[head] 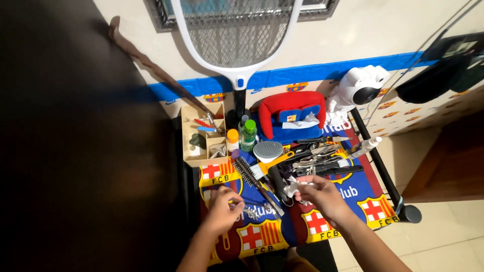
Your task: The person wipes several metal tools with a white cloth on a cluttered work surface. They pick up each tool, wipe it, and place it back among other items. The actions are repetitive and focused on surface cleaning.
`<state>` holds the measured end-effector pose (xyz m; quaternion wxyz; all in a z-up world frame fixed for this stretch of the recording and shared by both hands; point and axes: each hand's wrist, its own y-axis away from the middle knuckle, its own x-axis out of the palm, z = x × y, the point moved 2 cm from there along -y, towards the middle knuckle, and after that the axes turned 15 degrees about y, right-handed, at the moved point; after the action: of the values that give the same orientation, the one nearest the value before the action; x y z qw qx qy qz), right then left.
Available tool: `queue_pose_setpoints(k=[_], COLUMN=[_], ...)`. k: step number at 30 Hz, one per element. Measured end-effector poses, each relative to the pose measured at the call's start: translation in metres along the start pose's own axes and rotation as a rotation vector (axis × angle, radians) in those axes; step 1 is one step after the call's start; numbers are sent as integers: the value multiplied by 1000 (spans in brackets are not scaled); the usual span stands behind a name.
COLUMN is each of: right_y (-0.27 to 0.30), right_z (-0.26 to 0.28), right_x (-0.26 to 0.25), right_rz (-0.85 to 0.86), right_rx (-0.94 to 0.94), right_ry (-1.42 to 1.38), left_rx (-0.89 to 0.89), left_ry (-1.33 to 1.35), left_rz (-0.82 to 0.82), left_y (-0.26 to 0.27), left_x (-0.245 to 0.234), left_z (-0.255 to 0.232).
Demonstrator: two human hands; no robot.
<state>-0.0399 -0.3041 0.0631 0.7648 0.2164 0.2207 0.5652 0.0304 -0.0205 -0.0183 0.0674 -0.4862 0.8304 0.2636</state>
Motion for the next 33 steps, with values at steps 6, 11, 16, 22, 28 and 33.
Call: queue_pose_setpoints(k=[6,11,16,22,28,33], right_y=[2,-18,-33,-54,-110,-91], right_z=[22,15,12,29,13,33], right_x=[-13,-74,-146,-168,-183,-185], right_rz=[-19,-165,-392,-632,-652,-681], right_rx=[-59,-67,-85,77,-50,-267], right_ry=[-65,-143,-194,376,693,639], left_rx=[-90,-113,-228,-115,-153,-101], left_ry=[667,1000,1074,959,771,601], left_rz=[9,79,177,287,323,268], left_y=[-1,-19,-46,-56,-50,-57], left_x=[-14,17,58,84,93,95], left_z=[-112,-159,-200,-257,-295,-306])
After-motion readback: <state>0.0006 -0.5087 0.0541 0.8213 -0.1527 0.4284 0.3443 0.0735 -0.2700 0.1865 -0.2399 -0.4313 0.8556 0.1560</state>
